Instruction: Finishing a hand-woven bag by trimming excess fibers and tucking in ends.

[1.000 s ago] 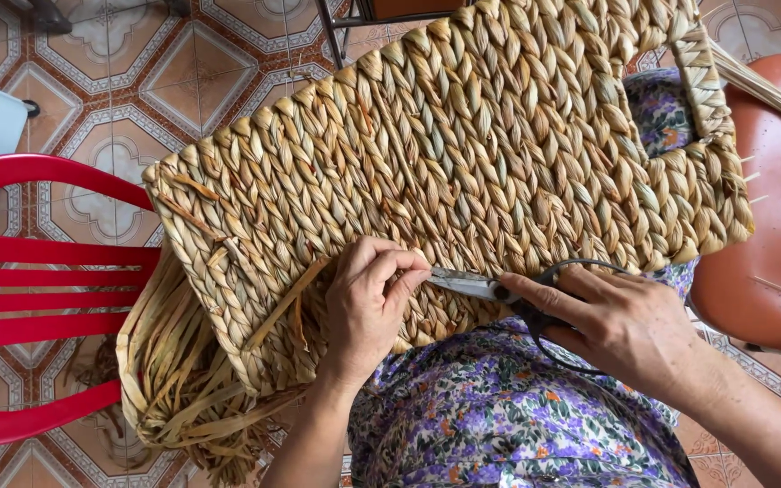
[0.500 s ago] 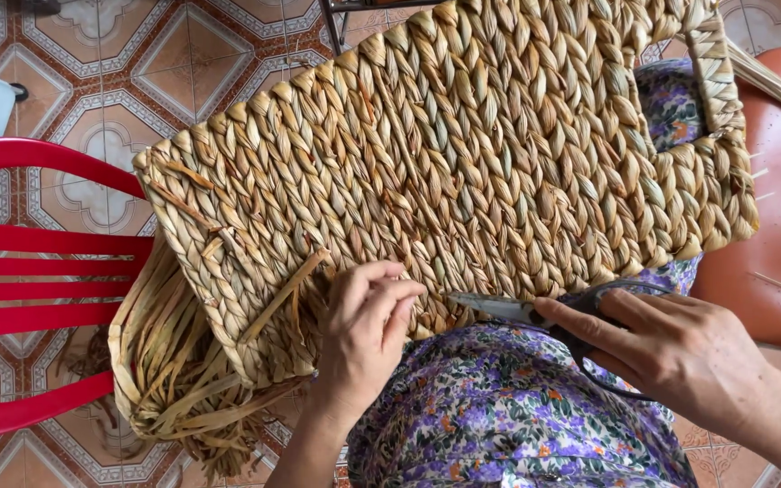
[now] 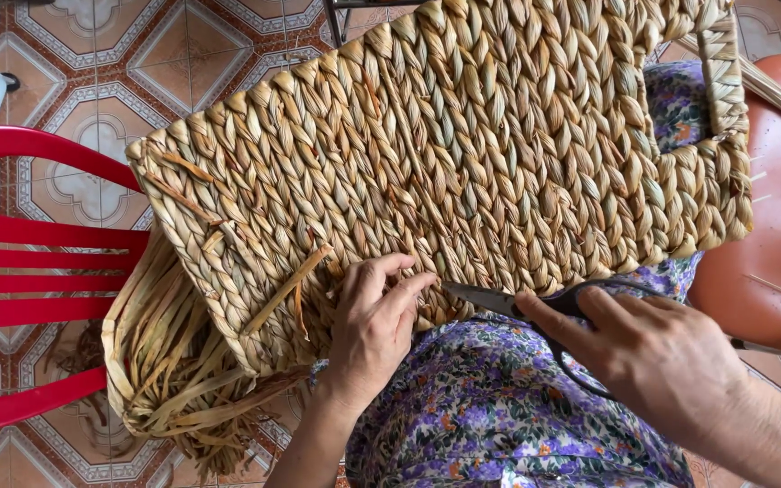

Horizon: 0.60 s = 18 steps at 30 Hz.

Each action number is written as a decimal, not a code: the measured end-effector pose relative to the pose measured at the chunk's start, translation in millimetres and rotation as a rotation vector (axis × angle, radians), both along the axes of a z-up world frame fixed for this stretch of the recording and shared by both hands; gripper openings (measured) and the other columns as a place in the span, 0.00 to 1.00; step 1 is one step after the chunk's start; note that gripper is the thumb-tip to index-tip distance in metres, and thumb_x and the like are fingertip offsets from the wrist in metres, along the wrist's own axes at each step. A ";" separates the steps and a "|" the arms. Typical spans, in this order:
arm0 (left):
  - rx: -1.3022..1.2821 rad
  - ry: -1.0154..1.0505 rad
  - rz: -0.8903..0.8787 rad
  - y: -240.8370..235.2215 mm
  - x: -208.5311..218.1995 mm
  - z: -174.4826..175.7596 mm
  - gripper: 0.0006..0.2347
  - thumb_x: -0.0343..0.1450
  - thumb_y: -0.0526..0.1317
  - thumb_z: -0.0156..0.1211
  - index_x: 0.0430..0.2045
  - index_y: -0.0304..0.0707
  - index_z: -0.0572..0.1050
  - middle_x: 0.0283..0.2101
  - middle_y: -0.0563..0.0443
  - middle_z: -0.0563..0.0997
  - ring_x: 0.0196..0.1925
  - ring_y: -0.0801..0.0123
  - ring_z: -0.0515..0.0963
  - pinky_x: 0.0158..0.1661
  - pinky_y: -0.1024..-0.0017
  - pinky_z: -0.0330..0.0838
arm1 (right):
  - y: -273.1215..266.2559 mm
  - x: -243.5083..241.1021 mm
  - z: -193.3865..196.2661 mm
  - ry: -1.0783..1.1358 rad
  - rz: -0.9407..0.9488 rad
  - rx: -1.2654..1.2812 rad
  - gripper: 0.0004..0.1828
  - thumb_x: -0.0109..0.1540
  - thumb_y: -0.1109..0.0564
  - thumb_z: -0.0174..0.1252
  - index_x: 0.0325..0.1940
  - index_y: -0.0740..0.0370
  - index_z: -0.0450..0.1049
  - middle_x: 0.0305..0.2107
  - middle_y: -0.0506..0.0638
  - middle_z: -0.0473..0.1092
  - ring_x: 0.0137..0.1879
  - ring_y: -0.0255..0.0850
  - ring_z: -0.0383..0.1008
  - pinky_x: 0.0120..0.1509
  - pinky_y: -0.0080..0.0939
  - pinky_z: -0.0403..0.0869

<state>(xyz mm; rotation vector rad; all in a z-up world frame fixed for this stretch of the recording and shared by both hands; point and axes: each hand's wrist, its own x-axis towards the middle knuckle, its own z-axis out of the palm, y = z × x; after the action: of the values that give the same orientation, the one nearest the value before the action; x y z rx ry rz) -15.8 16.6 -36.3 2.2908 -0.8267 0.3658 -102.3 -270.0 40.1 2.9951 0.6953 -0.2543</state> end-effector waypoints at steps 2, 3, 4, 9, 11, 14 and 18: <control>-0.010 0.041 -0.014 5.0 -0.4 -3.6 0.11 0.67 0.29 0.66 0.41 0.40 0.82 0.53 0.49 0.76 0.50 0.64 0.75 0.52 0.70 0.77 | 8.7 -2.7 1.0 0.063 0.018 -0.129 0.42 0.61 0.59 0.55 0.79 0.42 0.52 0.32 0.46 0.65 0.33 0.34 0.73 0.37 0.37 0.77; -0.020 0.082 -0.027 7.2 -0.1 -5.6 0.11 0.68 0.27 0.65 0.41 0.40 0.82 0.54 0.49 0.76 0.51 0.65 0.76 0.52 0.71 0.77 | 12.7 -3.6 1.1 0.125 0.038 -0.257 0.43 0.63 0.63 0.53 0.80 0.43 0.47 0.35 0.47 0.65 0.35 0.34 0.72 0.38 0.35 0.77; -0.018 0.081 -0.027 9.7 0.0 -4.7 0.11 0.68 0.27 0.65 0.41 0.40 0.82 0.54 0.49 0.76 0.51 0.65 0.76 0.52 0.71 0.77 | 14.1 -2.5 3.1 0.124 0.038 -0.255 0.43 0.63 0.63 0.53 0.80 0.43 0.47 0.35 0.47 0.65 0.35 0.34 0.72 0.38 0.35 0.77; 0.035 0.148 -0.106 14.6 -1.3 6.3 0.08 0.66 0.29 0.68 0.37 0.39 0.82 0.58 0.47 0.75 0.54 0.62 0.75 0.56 0.70 0.77 | 6.9 3.8 6.4 0.065 0.065 -0.171 0.42 0.60 0.60 0.55 0.78 0.46 0.51 0.32 0.47 0.65 0.34 0.36 0.73 0.38 0.37 0.78; 0.057 0.095 -0.114 15.4 -2.3 5.8 0.08 0.65 0.31 0.69 0.36 0.38 0.82 0.59 0.46 0.74 0.57 0.60 0.75 0.57 0.68 0.76 | -0.6 4.2 8.6 0.024 0.047 -0.043 0.41 0.59 0.57 0.57 0.76 0.45 0.56 0.31 0.46 0.65 0.33 0.37 0.74 0.36 0.39 0.77; 0.089 0.026 -0.113 16.5 -5.8 2.9 0.09 0.65 0.34 0.72 0.36 0.38 0.81 0.60 0.45 0.73 0.60 0.57 0.74 0.59 0.66 0.75 | -12.2 2.3 4.3 0.048 -0.027 0.050 0.40 0.58 0.47 0.59 0.75 0.36 0.59 0.29 0.43 0.66 0.33 0.36 0.76 0.36 0.41 0.77; 0.123 0.019 -0.113 15.3 -5.6 3.5 0.07 0.65 0.36 0.73 0.32 0.38 0.80 0.60 0.44 0.72 0.61 0.56 0.72 0.60 0.67 0.75 | -19.5 1.9 -2.1 0.190 -0.094 0.127 0.47 0.51 0.37 0.66 0.75 0.28 0.58 0.28 0.40 0.67 0.35 0.38 0.77 0.37 0.43 0.78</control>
<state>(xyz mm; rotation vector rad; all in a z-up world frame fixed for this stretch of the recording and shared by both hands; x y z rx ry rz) -21.4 31.9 -32.8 2.3437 -0.9892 0.2478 -100.4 -289.5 38.0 3.1589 0.6079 -0.5250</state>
